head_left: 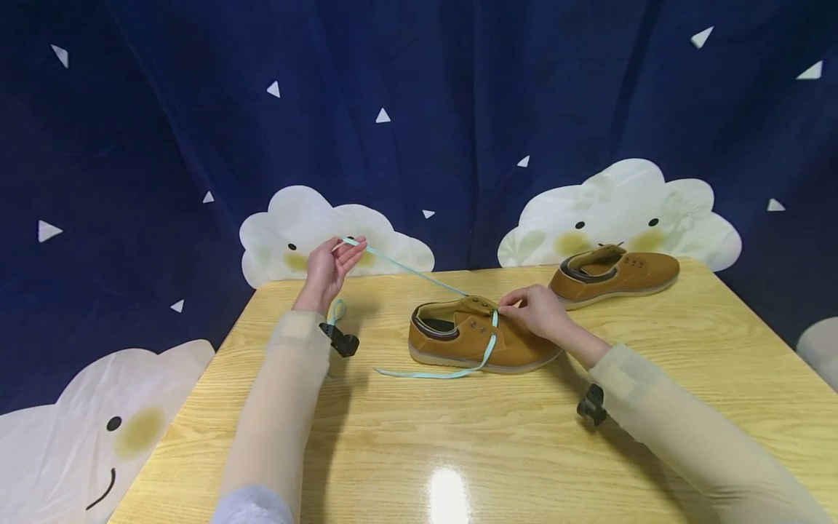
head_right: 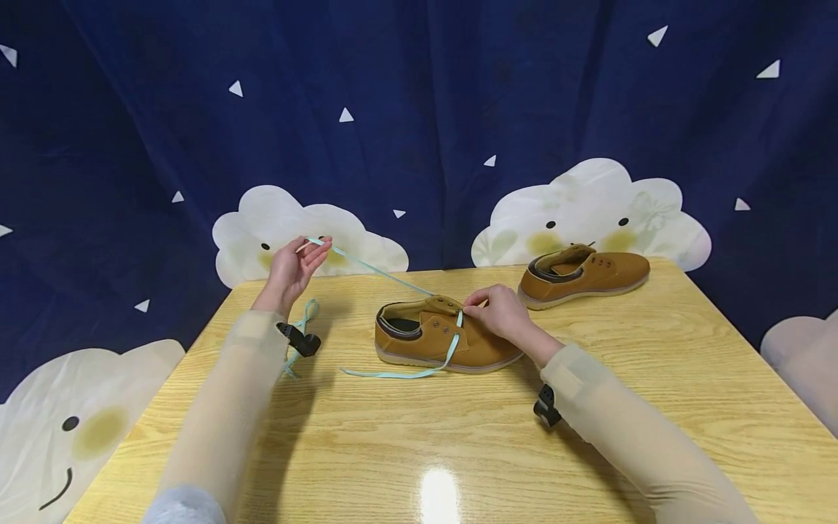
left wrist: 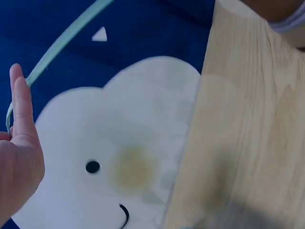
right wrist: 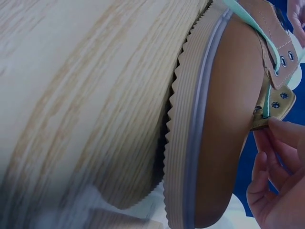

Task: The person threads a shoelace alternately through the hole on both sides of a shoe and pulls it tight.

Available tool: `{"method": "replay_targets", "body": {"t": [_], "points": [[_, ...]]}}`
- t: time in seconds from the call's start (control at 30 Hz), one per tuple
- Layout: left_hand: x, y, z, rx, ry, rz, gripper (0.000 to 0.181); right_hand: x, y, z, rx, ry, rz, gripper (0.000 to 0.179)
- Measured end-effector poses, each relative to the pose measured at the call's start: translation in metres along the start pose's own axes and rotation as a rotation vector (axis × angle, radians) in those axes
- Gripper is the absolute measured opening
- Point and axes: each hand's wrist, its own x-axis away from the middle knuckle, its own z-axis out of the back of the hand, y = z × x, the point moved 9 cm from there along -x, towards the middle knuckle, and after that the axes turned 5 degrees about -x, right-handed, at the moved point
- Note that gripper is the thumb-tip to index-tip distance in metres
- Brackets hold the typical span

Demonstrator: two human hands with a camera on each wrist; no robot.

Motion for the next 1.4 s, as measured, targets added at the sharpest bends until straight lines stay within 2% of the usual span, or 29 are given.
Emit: {"method": "replay_targets", "body": {"t": [0.1,0.23,0.37,0.47,0.57,0.63,0.7,0.83,1.0,1.17,1.27,1.4], "points": [[0.001,0.004,-0.011,-0.027,-0.003,-0.038,0.023,0.000,0.001,0.000,-0.005,0.001,-0.002,0.011],[0.001,0.008,-0.016,-0.060,0.024,-0.091,0.019,0.000,0.001,-0.001,-0.006,0.005,0.005,0.011],[0.001,0.011,-0.023,-0.081,0.020,-0.114,0.004,0.000,0.001,-0.001,-0.006,0.012,0.009,0.011],[0.004,0.013,-0.032,-0.109,0.000,-0.140,0.026,0.000,0.002,0.000,-0.005,0.016,0.007,0.011],[0.010,0.015,-0.044,-0.177,-0.020,-0.171,0.048,0.000,0.002,0.000,-0.009,0.015,0.005,0.011],[0.015,0.015,-0.053,-0.235,-0.044,-0.180,0.057,0.000,0.002,-0.001,-0.013,0.015,0.006,0.011],[0.020,0.012,-0.062,-0.305,-0.085,-0.174,0.057,0.001,0.002,-0.001,-0.020,0.014,0.004,0.011],[0.032,0.005,-0.083,-0.489,-0.201,-0.187,0.038,0.002,0.004,-0.003,-0.034,0.015,-0.001,0.011],[0.051,0.000,-0.107,-0.723,-0.310,-0.299,0.025,0.004,0.005,-0.002,-0.035,0.020,0.012,0.011],[0.063,-0.008,-0.120,-0.873,-0.341,-0.384,0.023,0.010,0.001,0.000,-0.045,0.010,0.036,0.013],[0.069,-0.013,-0.127,-0.933,-0.362,-0.432,0.021,0.016,-0.005,0.003,-0.058,0.001,0.052,0.013],[0.083,-0.012,-0.138,-1.081,-0.371,-0.618,0.017,0.025,-0.013,0.002,-0.082,-0.033,0.067,0.013]]}}
